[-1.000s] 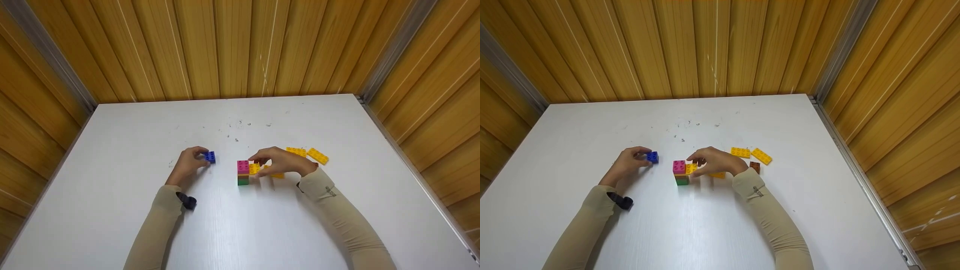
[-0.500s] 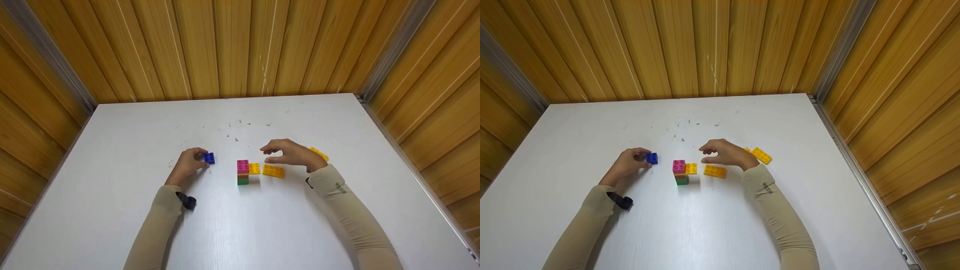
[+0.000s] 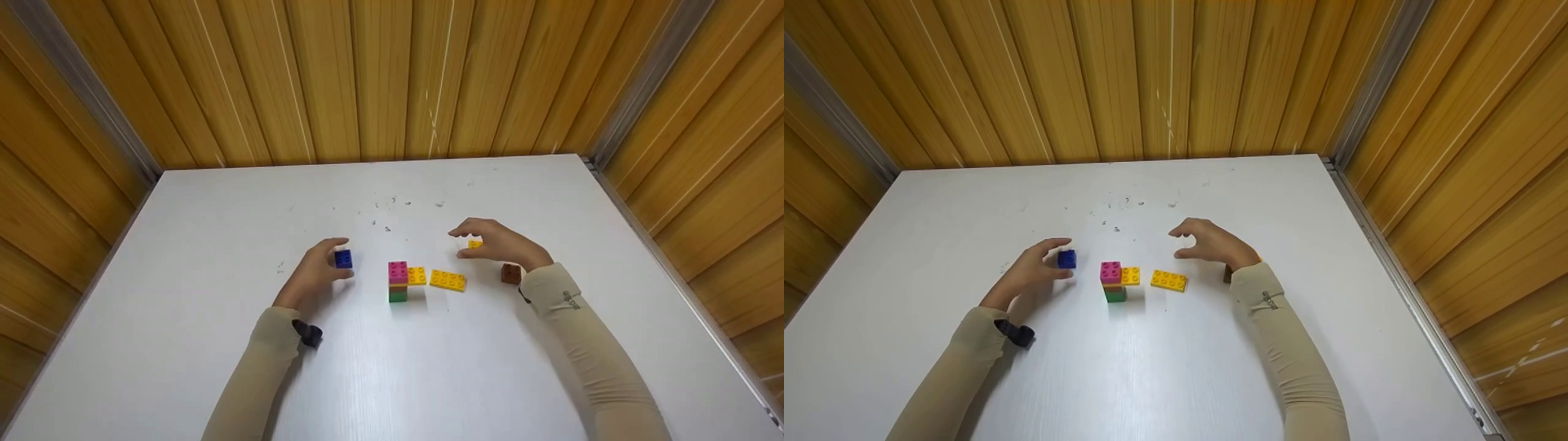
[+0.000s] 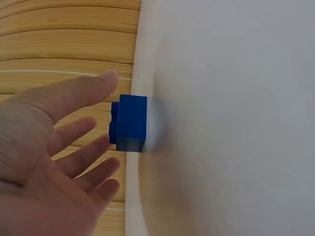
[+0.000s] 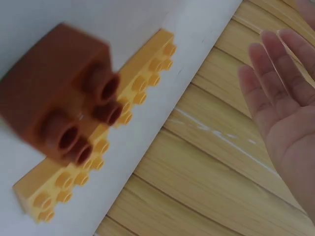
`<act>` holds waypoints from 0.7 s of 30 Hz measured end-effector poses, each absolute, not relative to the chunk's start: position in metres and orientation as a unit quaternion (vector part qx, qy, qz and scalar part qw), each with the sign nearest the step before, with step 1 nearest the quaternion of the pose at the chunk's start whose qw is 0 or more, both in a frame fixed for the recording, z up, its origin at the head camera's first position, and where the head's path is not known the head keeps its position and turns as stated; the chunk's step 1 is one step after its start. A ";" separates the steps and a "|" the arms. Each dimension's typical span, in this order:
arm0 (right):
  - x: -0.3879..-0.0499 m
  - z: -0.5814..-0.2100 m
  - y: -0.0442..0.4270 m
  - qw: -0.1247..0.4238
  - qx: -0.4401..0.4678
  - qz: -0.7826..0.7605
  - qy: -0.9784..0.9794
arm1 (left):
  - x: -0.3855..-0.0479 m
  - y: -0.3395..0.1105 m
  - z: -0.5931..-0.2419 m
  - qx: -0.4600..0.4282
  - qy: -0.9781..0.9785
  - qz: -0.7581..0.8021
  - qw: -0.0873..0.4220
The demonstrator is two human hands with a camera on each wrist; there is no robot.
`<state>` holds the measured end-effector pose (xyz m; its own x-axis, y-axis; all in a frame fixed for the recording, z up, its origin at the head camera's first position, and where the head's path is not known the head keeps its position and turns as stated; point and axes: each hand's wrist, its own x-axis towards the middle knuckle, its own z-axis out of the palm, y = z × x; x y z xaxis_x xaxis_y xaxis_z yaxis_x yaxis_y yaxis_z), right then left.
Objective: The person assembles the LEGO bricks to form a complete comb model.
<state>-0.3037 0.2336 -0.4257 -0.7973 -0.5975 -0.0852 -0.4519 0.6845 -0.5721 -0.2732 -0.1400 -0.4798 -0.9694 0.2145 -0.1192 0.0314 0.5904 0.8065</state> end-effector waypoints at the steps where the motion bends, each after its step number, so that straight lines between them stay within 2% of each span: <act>1: -0.305 -0.426 0.236 0.136 -0.281 -0.272 0.911 | -0.272 -0.137 -0.478 0.080 0.887 0.444 0.102; 8: -0.312 -0.432 0.250 0.148 -0.233 -0.258 0.926 | -0.262 -0.124 -0.472 0.108 0.881 0.445 0.122; 16: -0.317 -0.439 0.265 0.162 -0.186 -0.251 0.936 | -0.256 -0.117 -0.477 0.121 0.887 0.438 0.083; 21: -0.318 -0.442 0.274 0.167 -0.167 -0.252 0.939 | -0.248 -0.113 -0.477 0.146 0.869 0.463 0.091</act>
